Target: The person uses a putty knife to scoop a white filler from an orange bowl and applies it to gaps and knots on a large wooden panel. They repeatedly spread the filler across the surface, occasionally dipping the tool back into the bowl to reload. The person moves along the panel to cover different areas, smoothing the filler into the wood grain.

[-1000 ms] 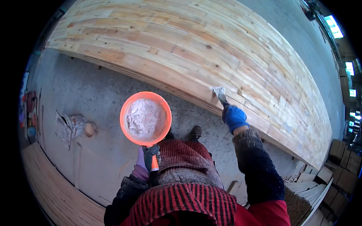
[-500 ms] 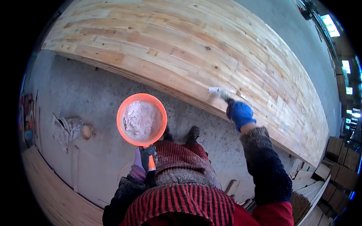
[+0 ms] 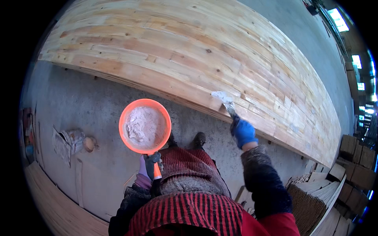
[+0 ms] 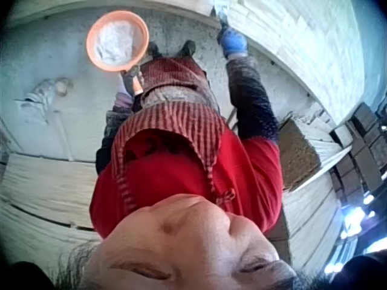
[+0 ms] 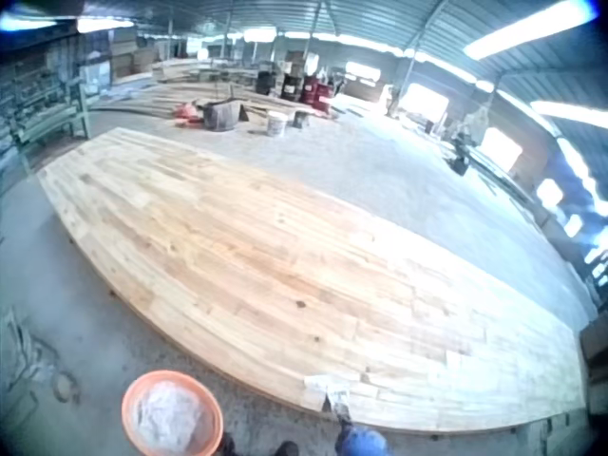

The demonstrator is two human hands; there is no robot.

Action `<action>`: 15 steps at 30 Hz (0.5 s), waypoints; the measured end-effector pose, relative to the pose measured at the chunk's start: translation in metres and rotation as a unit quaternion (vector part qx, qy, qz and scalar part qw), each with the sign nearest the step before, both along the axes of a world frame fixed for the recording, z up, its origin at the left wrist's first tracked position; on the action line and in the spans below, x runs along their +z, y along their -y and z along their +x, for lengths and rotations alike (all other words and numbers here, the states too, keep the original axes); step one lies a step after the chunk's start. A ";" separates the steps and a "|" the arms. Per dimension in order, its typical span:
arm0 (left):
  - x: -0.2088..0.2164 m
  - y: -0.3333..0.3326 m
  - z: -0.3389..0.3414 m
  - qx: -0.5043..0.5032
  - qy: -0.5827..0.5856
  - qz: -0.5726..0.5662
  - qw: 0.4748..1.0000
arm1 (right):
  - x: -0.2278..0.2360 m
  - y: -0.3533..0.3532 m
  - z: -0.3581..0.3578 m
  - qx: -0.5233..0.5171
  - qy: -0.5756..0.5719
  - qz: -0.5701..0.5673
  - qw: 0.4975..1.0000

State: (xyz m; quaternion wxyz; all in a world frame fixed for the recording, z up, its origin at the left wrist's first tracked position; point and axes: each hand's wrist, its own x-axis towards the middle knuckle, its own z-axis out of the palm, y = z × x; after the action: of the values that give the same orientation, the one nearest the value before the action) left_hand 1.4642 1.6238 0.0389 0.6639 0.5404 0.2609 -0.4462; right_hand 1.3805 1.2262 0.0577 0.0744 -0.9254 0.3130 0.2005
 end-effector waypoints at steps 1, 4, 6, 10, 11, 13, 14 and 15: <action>-0.002 0.003 0.000 0.006 0.021 0.012 1.000 | 0.008 0.007 0.009 -0.004 0.036 0.021 0.999; 0.009 0.020 0.013 -0.026 0.010 0.011 1.000 | -0.028 -0.002 0.007 -0.038 0.072 -0.066 0.994; 0.017 0.013 0.010 0.007 -0.027 0.005 1.000 | -0.051 -0.026 0.000 -0.094 0.016 0.002 0.995; 0.009 0.011 0.008 0.003 0.012 0.007 1.000 | 0.018 0.020 -0.013 0.059 -0.073 0.047 0.994; -0.002 0.006 0.004 0.023 0.030 -0.002 0.999 | 0.017 0.036 -0.011 0.093 -0.060 0.034 0.993; 0.008 0.012 0.005 0.012 0.015 0.012 1.000 | 0.030 0.035 0.022 0.110 -0.050 0.001 0.993; 0.010 0.016 0.008 0.006 0.012 0.018 1.000 | 0.031 0.033 0.044 0.138 -0.060 0.003 0.989; 0.003 0.015 0.003 0.033 -0.005 0.025 0.999 | 0.024 0.030 0.061 0.150 -0.046 0.001 0.988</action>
State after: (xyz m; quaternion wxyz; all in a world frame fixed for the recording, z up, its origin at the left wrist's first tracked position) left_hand 1.4672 1.6089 0.0422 0.6632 0.5455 0.2932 -0.4203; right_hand 1.4418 1.1967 0.0814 0.0299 -0.9516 0.1735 0.2519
